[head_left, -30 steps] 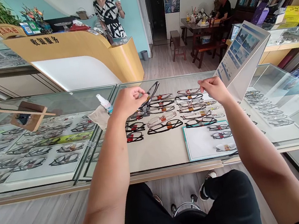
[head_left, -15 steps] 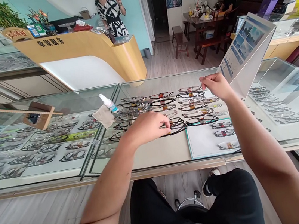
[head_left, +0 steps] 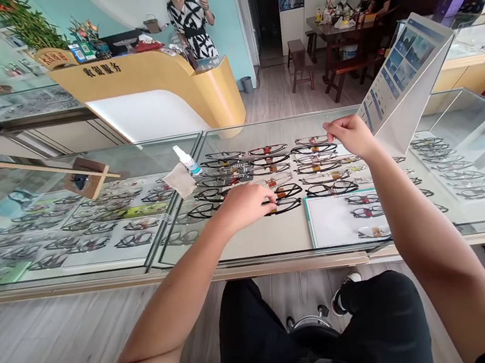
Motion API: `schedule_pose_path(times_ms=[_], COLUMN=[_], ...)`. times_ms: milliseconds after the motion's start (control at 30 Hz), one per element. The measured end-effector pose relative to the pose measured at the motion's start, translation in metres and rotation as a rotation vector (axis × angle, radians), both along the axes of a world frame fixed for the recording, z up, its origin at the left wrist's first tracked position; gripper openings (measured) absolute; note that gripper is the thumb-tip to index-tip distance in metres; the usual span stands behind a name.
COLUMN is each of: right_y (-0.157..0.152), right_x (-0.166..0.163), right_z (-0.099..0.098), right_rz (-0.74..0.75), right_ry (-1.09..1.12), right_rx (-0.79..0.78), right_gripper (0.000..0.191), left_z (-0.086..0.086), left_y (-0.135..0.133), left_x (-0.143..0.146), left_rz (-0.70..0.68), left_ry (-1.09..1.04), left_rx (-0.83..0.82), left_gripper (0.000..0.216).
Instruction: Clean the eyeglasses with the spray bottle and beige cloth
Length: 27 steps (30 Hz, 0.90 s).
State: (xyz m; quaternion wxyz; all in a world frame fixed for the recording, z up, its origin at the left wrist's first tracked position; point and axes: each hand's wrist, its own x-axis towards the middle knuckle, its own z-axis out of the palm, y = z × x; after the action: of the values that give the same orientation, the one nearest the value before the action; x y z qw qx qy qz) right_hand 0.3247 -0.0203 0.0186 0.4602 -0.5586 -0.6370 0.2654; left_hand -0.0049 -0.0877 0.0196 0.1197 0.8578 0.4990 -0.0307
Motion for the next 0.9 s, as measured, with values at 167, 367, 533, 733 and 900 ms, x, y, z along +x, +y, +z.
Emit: schedule_pose_path(times_ms=[167,367,533,733,900], right_y=[0.002,0.005,0.005,0.005,0.008], right_x=[-0.001,-0.001,-0.001,-0.001,0.000], right_z=[-0.003,-0.007,-0.006,-0.006,-0.008], right_rz=[0.016,0.030,0.036,0.041,0.034], right_ry=[0.000,0.008,0.000,0.013,0.023], right_rx=[0.004,0.014,0.009,0.004,0.043], right_gripper=[0.046,0.048,0.050,0.050,0.051], left_z=[0.005,0.014,0.003,0.011,0.040], left_y=[0.006,0.026,0.042,0.041,0.032], left_x=[-0.002,0.008,0.015,0.009,-0.004], left_rz=[-0.002,0.016,-0.026,-0.016,-0.015], left_ry=[-0.055,0.010,0.039,-0.066,-0.259], left_rx=[0.011,0.125,0.058,0.049,0.003], left_gripper=[0.012,0.026,0.018,0.012,0.022])
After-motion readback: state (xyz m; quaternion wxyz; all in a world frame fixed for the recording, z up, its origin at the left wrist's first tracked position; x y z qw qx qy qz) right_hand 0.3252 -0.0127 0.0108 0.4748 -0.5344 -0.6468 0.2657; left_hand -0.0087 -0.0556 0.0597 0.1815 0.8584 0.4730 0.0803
